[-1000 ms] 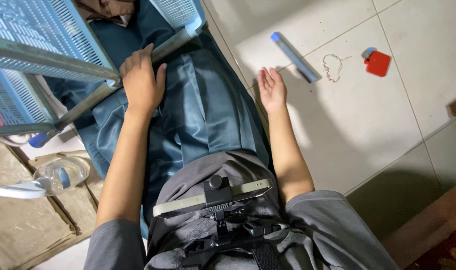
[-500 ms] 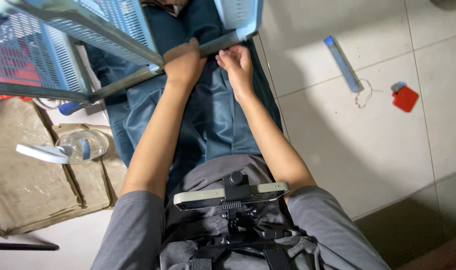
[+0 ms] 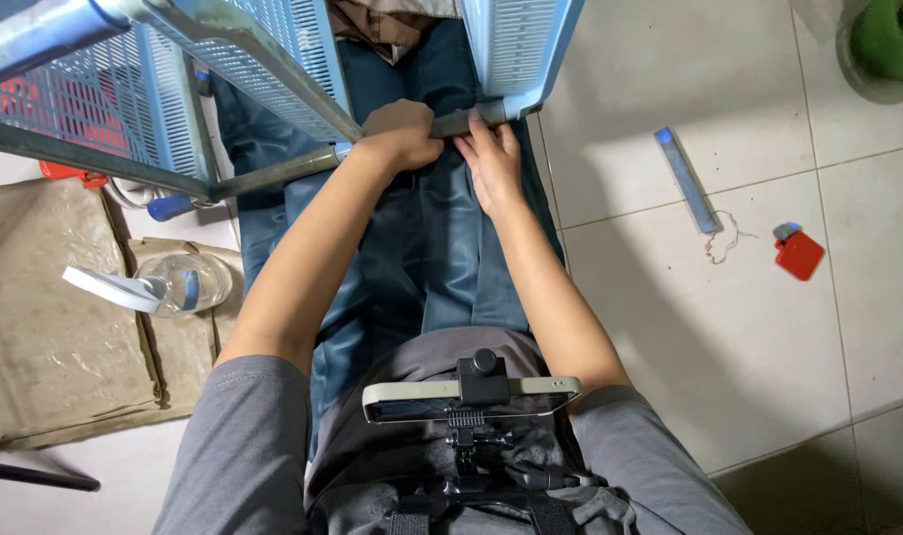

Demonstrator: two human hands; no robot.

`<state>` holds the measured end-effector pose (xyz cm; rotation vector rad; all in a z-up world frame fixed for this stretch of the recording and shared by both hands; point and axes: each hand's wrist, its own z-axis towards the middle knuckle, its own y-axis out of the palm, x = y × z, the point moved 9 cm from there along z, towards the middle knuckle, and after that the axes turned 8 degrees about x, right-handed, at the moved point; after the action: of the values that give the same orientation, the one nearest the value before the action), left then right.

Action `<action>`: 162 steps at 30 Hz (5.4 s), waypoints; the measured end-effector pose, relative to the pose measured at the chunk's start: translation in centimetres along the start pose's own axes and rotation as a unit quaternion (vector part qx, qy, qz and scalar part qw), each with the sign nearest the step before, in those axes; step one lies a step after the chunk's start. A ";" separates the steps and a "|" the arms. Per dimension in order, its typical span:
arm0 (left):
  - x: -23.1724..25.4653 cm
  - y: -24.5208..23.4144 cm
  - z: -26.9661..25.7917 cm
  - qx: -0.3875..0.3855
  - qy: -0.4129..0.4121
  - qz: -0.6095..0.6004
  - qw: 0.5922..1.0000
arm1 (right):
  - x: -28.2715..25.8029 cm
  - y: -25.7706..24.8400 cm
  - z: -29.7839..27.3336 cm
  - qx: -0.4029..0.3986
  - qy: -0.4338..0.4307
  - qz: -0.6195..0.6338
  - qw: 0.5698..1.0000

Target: The person disassembles a three-tier plastic storage rack by hand, removing vertical poles and horizontal crossbars from the blue plastic baskets. The person works on a blue mat on a tiled floor, detaching components and laying them aside.

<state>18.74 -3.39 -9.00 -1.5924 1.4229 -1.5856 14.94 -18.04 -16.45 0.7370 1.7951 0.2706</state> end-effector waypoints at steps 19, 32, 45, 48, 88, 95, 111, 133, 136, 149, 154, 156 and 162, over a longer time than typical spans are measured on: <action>-3.1 -5.4 -18.8 0.521 0.078 -0.081 0.846 | -3.0 -2.5 -1.3 0.044 -0.054 0.079 0.994; -1.8 -5.1 -16.1 0.548 0.048 -0.194 0.812 | -1.5 -3.8 -2.0 0.073 -0.014 0.113 0.991; 0.8 -10.3 -11.9 0.502 0.149 -0.148 0.839 | -3.0 -5.8 -1.2 0.113 -0.015 0.155 0.981; 2.1 -12.1 -11.0 0.473 0.183 -0.168 0.845 | -3.8 -7.5 0.2 0.116 -0.030 0.176 0.977; 4.8 -18.1 -17.6 0.500 0.168 0.051 0.848 | -7.2 3.2 -3.8 -0.026 -0.036 0.124 0.991; 4.7 -18.8 -20.5 0.487 0.148 0.046 0.860 | -7.7 3.3 -6.0 0.016 -0.019 0.136 0.990; 2.8 -25.5 -25.3 0.511 0.142 0.135 0.837 | -9.9 12.5 -10.6 -0.038 -0.014 0.071 0.997; 4.3 -15.4 -19.0 0.441 0.202 0.058 0.872 | -7.8 -0.9 -6.4 0.048 0.022 0.109 0.993; 4.4 -14.3 -18.7 0.441 0.193 0.065 0.874 | -7.4 -1.0 -5.6 0.016 0.019 0.092 0.995; 0.7 -16.3 -20.2 0.440 0.152 0.024 0.885 | -6.6 4.4 -5.9 0.000 0.010 0.055 0.998; 0.3 -16.9 -20.4 0.456 0.137 0.030 0.879 | -6.5 5.3 -7.4 -0.016 0.007 0.003 1.000; 0.4 -16.8 -20.6 0.470 0.144 0.024 0.870 | -5.9 6.3 -8.6 -0.057 0.012 -0.030 0.998; -1.6 -16.6 -24.3 0.599 0.070 0.083 0.794 | -5.7 11.0 -13.0 -0.171 -0.111 -0.198 0.959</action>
<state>2.11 11.65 10.13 -0.5565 0.3092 -1.8752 7.92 -10.65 -1.66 0.1493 1.5838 0.2117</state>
